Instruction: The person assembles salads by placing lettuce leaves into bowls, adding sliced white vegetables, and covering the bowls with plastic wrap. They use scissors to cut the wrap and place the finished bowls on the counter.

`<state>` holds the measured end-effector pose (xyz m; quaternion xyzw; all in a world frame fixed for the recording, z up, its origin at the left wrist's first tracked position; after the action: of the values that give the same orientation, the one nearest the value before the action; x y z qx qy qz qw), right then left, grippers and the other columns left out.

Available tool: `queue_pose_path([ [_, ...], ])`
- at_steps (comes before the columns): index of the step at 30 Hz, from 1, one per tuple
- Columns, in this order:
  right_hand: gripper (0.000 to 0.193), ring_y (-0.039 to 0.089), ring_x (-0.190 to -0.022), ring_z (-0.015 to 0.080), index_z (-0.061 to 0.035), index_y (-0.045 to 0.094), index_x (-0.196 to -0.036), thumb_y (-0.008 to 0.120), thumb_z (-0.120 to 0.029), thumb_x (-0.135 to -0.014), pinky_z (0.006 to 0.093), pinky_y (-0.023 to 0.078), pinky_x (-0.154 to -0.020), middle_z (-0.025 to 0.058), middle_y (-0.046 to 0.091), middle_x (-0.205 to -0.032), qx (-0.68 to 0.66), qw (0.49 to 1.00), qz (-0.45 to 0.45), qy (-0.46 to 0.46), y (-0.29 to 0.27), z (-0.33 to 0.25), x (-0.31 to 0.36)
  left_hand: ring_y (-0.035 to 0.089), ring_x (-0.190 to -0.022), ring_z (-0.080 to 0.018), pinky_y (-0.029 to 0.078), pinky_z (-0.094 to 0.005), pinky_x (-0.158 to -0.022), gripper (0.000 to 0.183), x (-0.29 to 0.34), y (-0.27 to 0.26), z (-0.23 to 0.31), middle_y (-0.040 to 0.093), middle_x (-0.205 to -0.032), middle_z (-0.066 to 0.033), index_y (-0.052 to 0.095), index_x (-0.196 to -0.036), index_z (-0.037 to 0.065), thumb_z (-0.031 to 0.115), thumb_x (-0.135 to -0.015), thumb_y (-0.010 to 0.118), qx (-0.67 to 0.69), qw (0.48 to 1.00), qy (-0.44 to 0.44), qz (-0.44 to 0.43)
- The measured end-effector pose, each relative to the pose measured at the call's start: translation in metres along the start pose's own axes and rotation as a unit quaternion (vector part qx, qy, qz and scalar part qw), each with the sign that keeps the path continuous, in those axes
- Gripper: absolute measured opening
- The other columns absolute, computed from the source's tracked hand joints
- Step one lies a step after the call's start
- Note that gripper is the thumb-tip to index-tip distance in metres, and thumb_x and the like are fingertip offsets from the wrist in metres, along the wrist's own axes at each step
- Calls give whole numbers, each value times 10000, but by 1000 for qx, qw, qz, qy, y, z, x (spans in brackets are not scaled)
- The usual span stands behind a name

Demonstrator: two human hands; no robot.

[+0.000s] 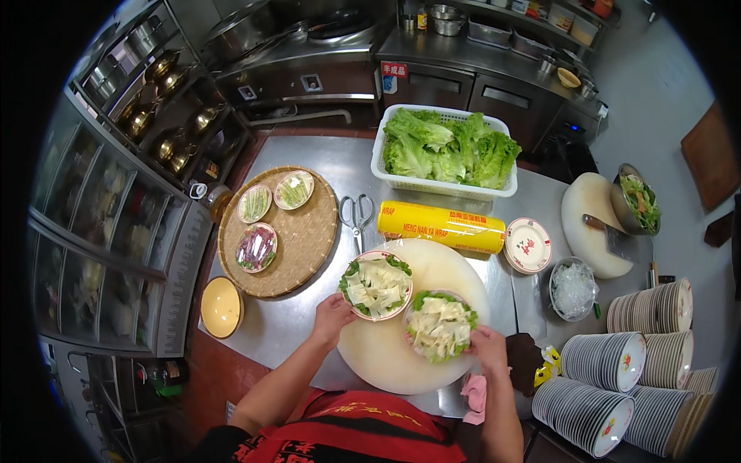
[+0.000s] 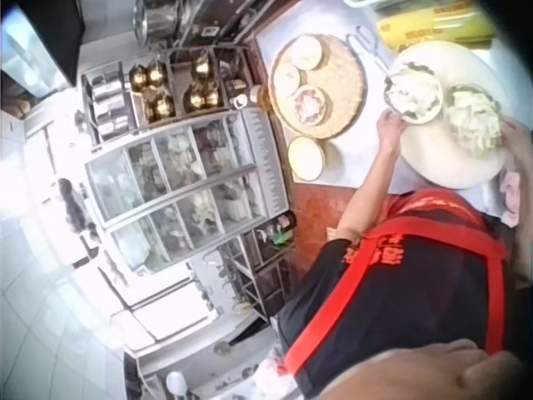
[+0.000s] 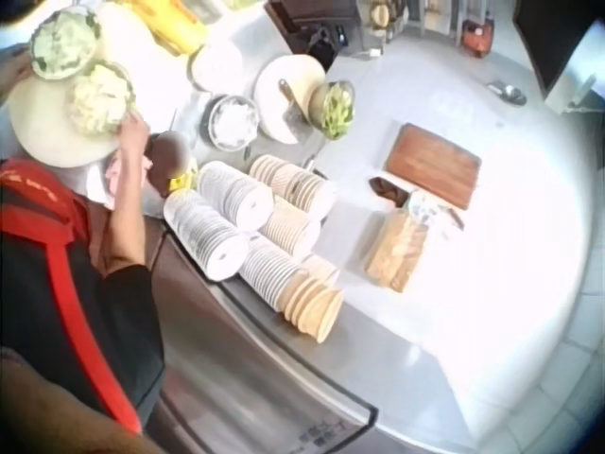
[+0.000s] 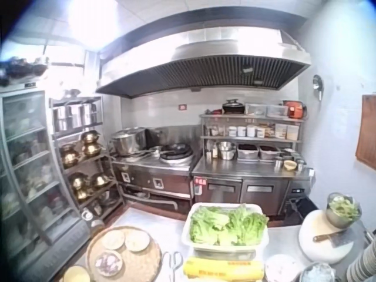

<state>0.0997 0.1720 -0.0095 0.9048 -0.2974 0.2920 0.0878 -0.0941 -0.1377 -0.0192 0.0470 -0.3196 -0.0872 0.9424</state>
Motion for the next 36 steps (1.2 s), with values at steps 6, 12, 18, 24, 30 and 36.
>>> queue_pose_path([
  [6,227,621,-670,115,25,657,-1010,608,-165,-895,238,515,-616,48,665,-833,-1,1000,-4,-4,-6,-38,-38,637,-863,-168,551,-291,-762,242,17,-25,-1,633,-973,-93,553,-1134,-42,3,-897,558,-56,997,-19,-44],
  [12,249,624,-669,114,45,649,-1037,612,-151,-889,230,515,-606,56,670,-839,-43,999,-31,-8,19,-57,-66,638,-902,-181,552,-302,-785,254,46,-67,-22,637,-981,-89,566,-1167,-20,16,-916,551,-121,984,-65,-116],
  [18,182,631,-684,136,4,668,-995,602,-144,-911,267,529,-631,73,677,-838,191,975,66,-89,3,-71,-88,623,-893,-155,527,-302,-801,275,18,-80,-2,664,-1003,-88,592,-1183,-16,100,-935,568,-263,958,0,-116],
  [24,302,619,-915,309,-44,654,-1069,709,-52,-772,390,499,-799,156,635,-1014,393,786,123,-460,17,-161,-120,646,-883,-233,504,-342,-794,290,-71,-5,84,683,-990,-162,651,-1073,-16,214,-903,607,-386,893,230,-12],
  [30,259,563,-956,311,-60,645,-991,702,-74,-739,407,448,-844,127,601,-965,465,743,29,-480,30,-172,-166,653,-808,-256,501,-383,-750,373,-130,100,81,680,-839,-188,700,-918,-16,350,-853,663,-447,885,128,-36],
  [36,112,544,-895,327,-38,587,-859,653,-69,-774,428,425,-813,121,587,-906,425,787,21,-446,29,-169,-168,577,-736,-155,470,-296,-698,196,-139,111,84,627,-790,-58,687,-859,4,196,-882,653,-336,927,167,-14],
])
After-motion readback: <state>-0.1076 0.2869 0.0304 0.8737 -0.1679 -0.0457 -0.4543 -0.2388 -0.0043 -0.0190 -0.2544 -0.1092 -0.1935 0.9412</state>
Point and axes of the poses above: each hand's wrist, its own x-axis away from the middle knuckle, its own y-axis out of the palm, z = x × y, the point moved 2 cm from there along -x, towards the middle knuckle
